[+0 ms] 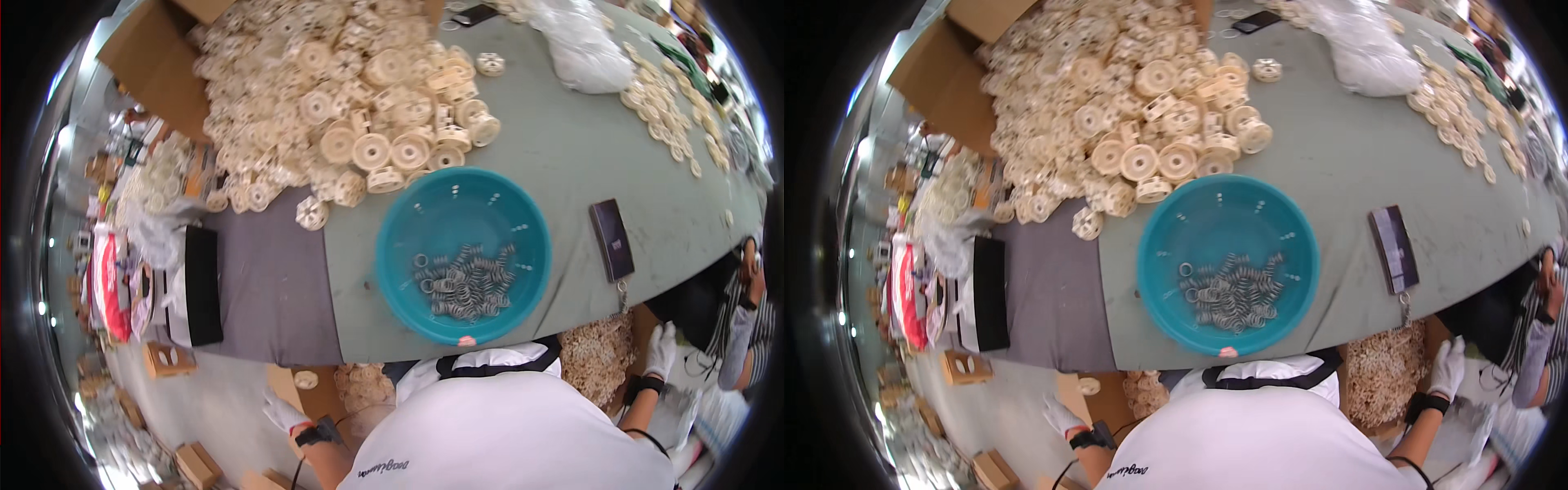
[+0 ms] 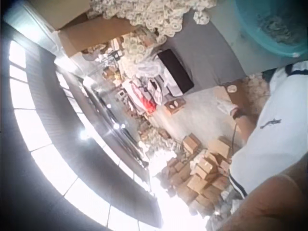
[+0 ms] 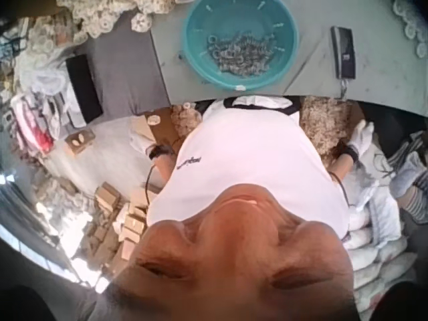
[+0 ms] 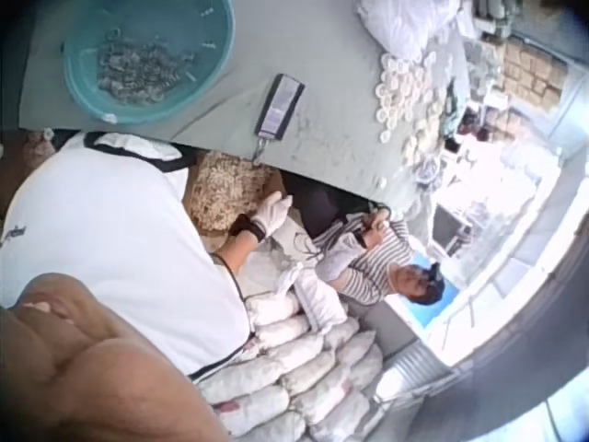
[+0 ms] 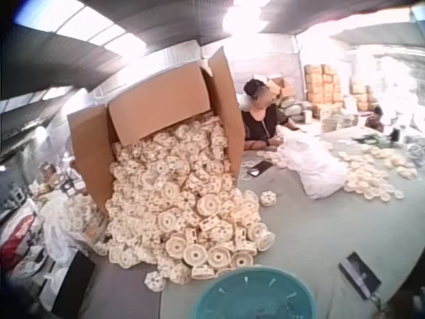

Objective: The person picks up a plastic component from a pile, retrieves a metal spring from a basin, and inserts the spring into the component by hand. They then place the assembled unit onto the table and repeat the process.

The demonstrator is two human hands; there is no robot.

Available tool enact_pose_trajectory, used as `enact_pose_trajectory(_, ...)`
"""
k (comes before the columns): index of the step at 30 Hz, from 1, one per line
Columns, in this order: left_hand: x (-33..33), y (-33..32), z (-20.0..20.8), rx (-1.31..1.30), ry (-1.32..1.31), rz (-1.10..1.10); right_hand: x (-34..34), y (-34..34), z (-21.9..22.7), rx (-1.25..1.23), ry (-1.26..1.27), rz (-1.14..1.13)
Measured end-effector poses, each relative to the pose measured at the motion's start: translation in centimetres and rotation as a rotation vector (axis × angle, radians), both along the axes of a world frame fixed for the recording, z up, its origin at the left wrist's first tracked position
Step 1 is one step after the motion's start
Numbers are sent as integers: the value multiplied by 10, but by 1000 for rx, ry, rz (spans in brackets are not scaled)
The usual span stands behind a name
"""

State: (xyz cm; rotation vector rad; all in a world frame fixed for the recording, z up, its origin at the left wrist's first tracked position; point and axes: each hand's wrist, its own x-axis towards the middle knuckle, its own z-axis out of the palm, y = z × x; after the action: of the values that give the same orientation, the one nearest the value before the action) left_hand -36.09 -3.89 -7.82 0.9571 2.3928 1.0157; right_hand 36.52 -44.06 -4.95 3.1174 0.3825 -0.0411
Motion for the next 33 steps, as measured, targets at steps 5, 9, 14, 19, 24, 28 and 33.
enact_pose_trajectory(5, 207, 63, 87, 541, -31, -244, -2, 160, 64, 959, -234, 183)
enact_pose_trajectory(9, 295, 141, 75, 559, 261, -864, -64, 288, 90, 1079, 57, 480)
enact_pose_trajectory(14, 365, 198, 64, 275, 632, -983, -138, 345, 107, 882, -41, 1198)
enact_pose_trajectory(19, 339, 209, 22, 646, 655, -1045, -164, 346, 97, 936, 216, 1192)
enact_pose_trajectory(24, 338, 195, 53, 729, 277, -1026, -149, 327, 87, 1014, 316, 986)
enact_pose_trajectory(28, 341, 163, 84, 564, -1014, -978, -151, 340, 99, 1240, 629, 721)
enact_pose_trajectory(33, 363, 88, 117, 261, -1427, -1075, -190, 372, 127, 1284, 923, 801)
